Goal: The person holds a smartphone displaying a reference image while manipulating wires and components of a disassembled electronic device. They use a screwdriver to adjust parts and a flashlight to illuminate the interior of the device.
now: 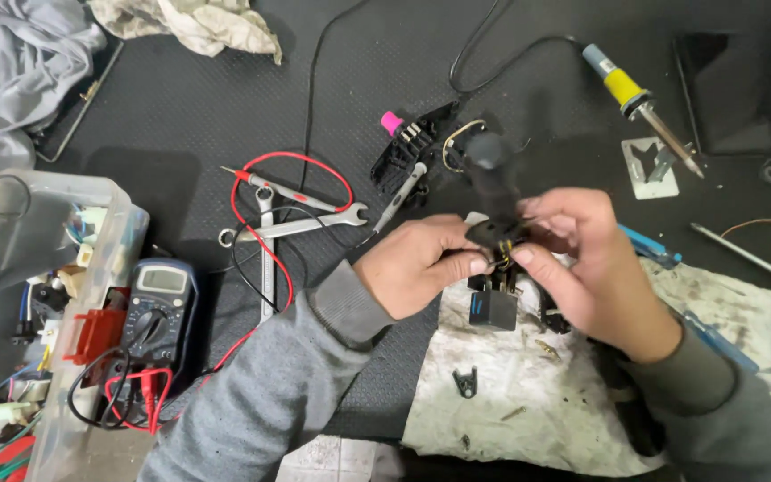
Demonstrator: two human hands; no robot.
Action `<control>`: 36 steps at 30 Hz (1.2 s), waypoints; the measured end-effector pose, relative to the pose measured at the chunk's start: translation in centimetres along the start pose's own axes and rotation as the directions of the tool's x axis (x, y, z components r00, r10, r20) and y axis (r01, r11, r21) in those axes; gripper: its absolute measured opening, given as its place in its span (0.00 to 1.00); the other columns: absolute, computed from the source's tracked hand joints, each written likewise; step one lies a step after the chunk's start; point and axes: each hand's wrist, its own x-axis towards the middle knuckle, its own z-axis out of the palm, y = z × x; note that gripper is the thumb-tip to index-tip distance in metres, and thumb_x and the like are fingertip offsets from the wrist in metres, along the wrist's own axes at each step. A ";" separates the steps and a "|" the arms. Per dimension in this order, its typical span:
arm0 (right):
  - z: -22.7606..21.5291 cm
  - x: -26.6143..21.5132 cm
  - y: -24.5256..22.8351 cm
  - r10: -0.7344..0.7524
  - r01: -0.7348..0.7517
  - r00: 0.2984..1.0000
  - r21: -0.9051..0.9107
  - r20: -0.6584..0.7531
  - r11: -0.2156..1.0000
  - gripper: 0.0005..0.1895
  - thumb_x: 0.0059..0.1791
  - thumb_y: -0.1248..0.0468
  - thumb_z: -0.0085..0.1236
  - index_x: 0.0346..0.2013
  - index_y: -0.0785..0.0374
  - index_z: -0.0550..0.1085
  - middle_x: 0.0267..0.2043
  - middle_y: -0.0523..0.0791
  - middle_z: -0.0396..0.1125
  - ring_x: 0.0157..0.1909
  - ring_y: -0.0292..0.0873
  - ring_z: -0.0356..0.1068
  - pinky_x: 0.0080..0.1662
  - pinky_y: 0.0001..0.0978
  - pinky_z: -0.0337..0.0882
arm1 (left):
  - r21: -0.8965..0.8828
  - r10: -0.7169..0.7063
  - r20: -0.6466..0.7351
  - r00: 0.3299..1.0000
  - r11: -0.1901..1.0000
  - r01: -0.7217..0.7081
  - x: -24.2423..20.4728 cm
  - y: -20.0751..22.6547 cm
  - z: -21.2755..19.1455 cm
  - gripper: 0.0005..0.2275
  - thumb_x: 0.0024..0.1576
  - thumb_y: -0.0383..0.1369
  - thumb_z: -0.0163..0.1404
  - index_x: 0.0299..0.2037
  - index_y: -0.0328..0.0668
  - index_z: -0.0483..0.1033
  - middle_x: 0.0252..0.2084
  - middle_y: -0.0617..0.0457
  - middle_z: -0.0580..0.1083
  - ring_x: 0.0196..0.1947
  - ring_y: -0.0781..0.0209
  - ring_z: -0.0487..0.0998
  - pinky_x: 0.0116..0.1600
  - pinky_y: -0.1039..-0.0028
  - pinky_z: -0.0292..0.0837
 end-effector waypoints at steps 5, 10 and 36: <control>0.3 1.8 -4.8 -0.287 0.288 0.954 -0.536 0.089 0.794 0.17 0.46 0.70 0.61 0.47 0.60 0.68 0.55 0.52 0.66 0.54 0.49 0.70 0.52 0.35 0.71 | -0.280 -0.125 0.031 0.992 0.951 0.129 0.2 -2.1 1.3 0.10 0.65 0.32 0.51 0.48 0.32 0.79 0.40 0.53 0.78 0.42 0.68 0.75 0.49 0.74 0.73; 0.6 2.9 -8.1 -0.250 0.354 0.934 -0.759 0.255 0.546 0.14 0.40 0.63 0.68 0.41 0.53 0.81 0.53 0.46 0.68 0.55 0.52 0.67 0.51 0.42 0.71 | -0.390 -0.158 0.015 0.987 0.908 0.151 0.3 -1.8 1.6 0.10 0.65 0.31 0.51 0.48 0.30 0.79 0.40 0.54 0.78 0.42 0.71 0.74 0.49 0.77 0.73; -1.3 2.6 -7.5 0.008 0.167 0.961 -0.598 0.278 0.784 0.10 0.39 0.67 0.68 0.34 0.59 0.76 0.56 0.45 0.66 0.44 0.42 0.74 0.41 0.31 0.75 | -0.455 -0.039 0.031 0.999 0.889 0.049 0.0 -2.0 3.5 0.13 0.58 0.22 0.52 0.53 0.34 0.73 0.51 0.48 0.71 0.53 0.62 0.74 0.58 0.72 0.72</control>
